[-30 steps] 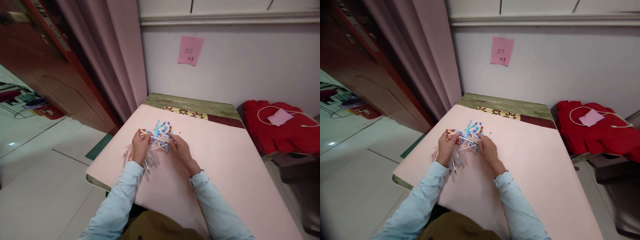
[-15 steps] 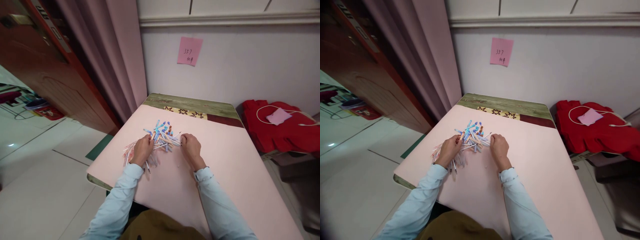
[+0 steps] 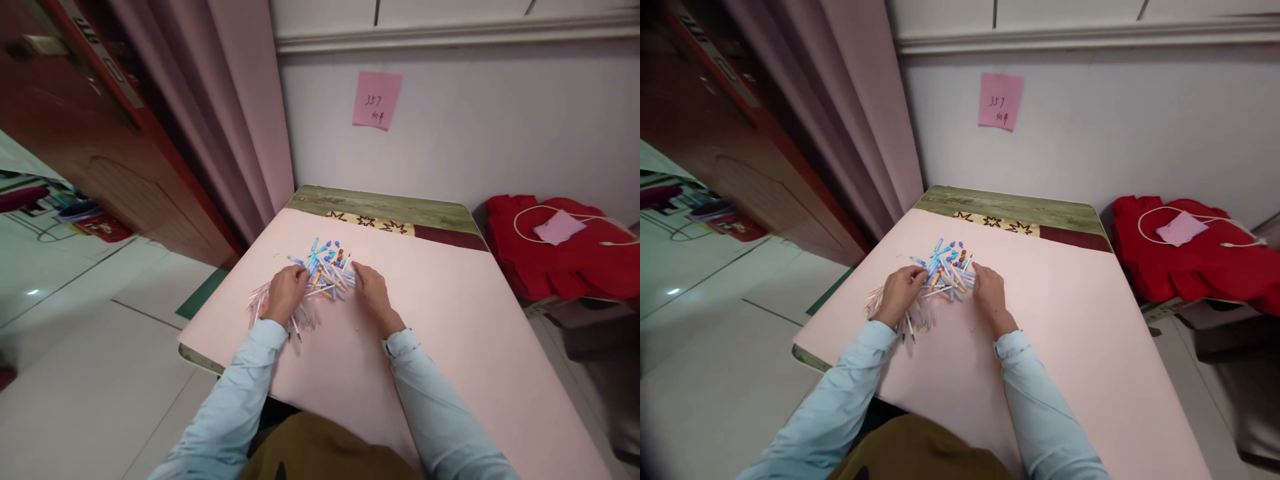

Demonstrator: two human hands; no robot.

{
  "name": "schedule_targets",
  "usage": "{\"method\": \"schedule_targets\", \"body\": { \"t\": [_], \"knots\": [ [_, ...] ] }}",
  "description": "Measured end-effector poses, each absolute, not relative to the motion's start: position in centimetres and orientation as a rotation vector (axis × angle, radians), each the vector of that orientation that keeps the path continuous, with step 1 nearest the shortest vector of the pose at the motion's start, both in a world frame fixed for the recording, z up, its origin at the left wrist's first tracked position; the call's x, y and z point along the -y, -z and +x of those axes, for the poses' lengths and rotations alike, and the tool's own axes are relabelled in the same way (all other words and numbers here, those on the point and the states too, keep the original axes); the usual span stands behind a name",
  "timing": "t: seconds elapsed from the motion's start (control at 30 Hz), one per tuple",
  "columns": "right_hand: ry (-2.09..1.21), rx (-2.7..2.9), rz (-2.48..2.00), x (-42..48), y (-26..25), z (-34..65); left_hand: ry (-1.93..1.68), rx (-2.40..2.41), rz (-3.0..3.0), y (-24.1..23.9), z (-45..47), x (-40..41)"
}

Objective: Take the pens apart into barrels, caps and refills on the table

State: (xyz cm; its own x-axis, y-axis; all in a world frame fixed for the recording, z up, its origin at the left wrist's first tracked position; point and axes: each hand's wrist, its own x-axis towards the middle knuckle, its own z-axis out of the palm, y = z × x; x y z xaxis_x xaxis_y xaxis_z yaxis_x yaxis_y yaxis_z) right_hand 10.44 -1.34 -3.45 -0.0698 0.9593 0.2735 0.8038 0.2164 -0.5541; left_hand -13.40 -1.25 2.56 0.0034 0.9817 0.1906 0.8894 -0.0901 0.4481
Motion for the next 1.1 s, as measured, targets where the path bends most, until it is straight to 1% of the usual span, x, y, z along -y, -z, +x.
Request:
{"method": "schedule_targets", "body": {
  "t": [0.07, 0.13, 0.27, 0.43, 0.53, 0.77, 1.0, 1.1],
  "knots": [
    [-0.36, 1.806, -1.629, 1.3, 3.9, 10.6, -0.742, -2.078, 2.028, -2.4, -16.4, -1.3],
    [-0.37, 1.74, -1.623, 1.4, 4.2, 10.7, -0.728, -2.158, 1.971, -2.4, -19.6, -4.2],
    [-0.384, 1.72, -1.611, 1.6, 4.6, 10.5, -0.636, -2.064, 2.013, -1.7, -23.7, -7.8],
    [-0.382, 1.722, -1.618, 1.6, 4.3, 10.3, -0.597, -1.873, 2.141, 0.5, -23.5, -7.1],
    [-0.38, 1.721, -1.613, 1.6, 4.2, 10.2, -0.578, -1.843, 2.151, 1.0, -22.9, -6.8],
    [-0.388, 1.732, -1.621, 1.6, 4.1, 10.2, -0.515, -2.056, 1.963, 0.2, -23.5, -9.3],
    [-0.387, 1.725, -1.625, 1.6, 3.9, 10.2, -0.479, -1.986, 2.006, -0.2, -23.6, -9.5],
    [-0.388, 1.726, -1.626, 1.6, 3.9, 10.2, -0.464, -1.88, 2.074, -0.5, -23.5, -10.0]
  ]
}}
